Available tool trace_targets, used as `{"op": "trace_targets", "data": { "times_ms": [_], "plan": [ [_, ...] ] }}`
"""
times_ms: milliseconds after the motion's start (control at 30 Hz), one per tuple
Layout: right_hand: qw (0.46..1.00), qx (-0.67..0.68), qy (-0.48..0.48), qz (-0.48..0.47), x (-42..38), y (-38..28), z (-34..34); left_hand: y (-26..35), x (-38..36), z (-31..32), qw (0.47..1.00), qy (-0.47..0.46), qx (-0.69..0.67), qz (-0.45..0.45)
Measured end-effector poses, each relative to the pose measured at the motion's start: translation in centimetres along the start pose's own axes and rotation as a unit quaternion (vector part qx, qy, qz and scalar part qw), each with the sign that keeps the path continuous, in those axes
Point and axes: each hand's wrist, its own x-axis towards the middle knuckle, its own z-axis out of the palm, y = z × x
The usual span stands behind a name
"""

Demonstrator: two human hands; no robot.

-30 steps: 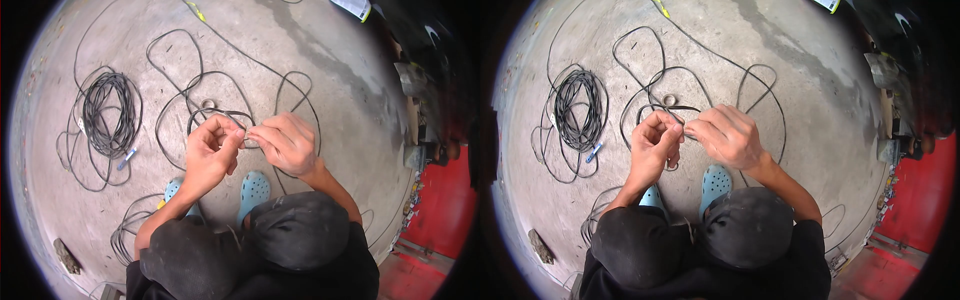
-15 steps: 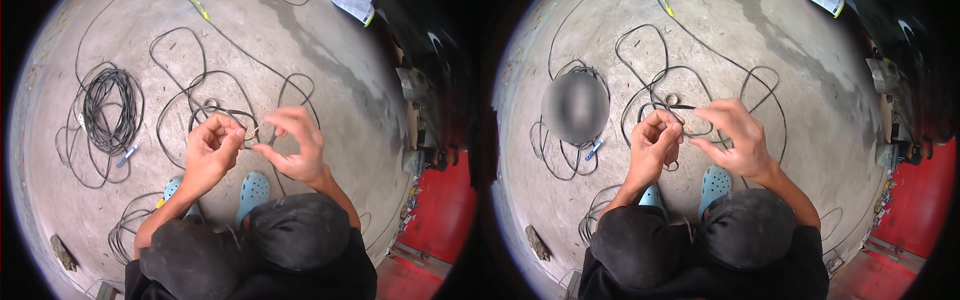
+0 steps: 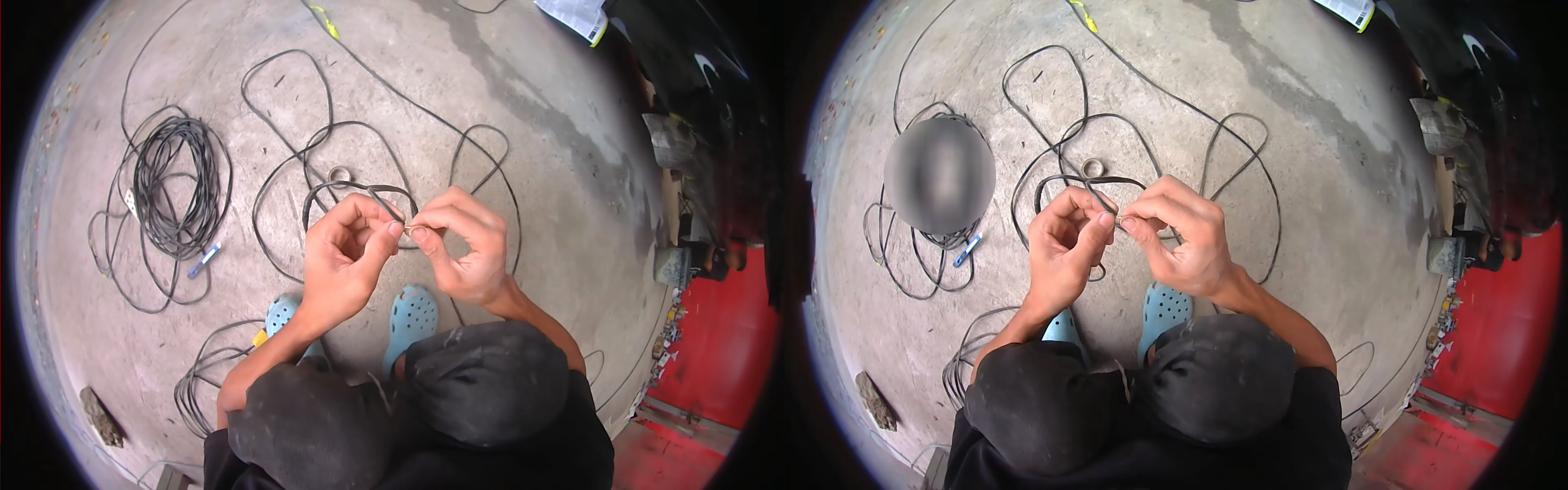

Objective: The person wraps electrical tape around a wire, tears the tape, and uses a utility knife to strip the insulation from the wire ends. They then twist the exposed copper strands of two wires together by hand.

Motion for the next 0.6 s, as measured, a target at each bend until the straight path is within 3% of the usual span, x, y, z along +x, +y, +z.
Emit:
{"op": "trace_targets", "data": {
  "times_ms": [100, 133, 233, 300, 400, 500, 600],
  "plan": [
    [0.997, 0.047, -0.044, 0.041, 0.1, -0.1, -0.6, -0.4, 0.1, 0.1, 0.999, 0.000, 0.018, 0.049],
    [0.981, 0.134, -0.061, 0.123, -0.1, -0.4, -0.6, -0.3, 0.0, -0.2, 0.998, -0.011, 0.028, 0.047],
    [0.862, 0.369, -0.108, 0.330, -0.2, -0.9, -0.8, -0.1, -0.1, -0.2, 0.998, -0.019, 0.042, 0.046],
    [0.746, 0.492, -0.140, 0.426, 0.1, -0.9, -1.1, -0.1, -0.2, -0.3, 0.997, -0.016, 0.046, 0.052],
    [0.828, 0.392, -0.170, 0.364, 0.1, -1.3, -0.8, 1.6, -0.4, -0.7, 0.998, -0.053, 0.028, -0.002],
    [0.848, 0.375, -0.190, 0.322, 0.0, -0.6, -1.2, 1.4, -0.3, -1.1, 0.997, -0.076, -0.001, -0.022],
    [0.881, 0.310, -0.131, 0.331, 0.3, -1.8, -1.5, 1.2, -0.1, -1.2, 0.998, -0.055, -0.004, -0.033]
  ]
}}
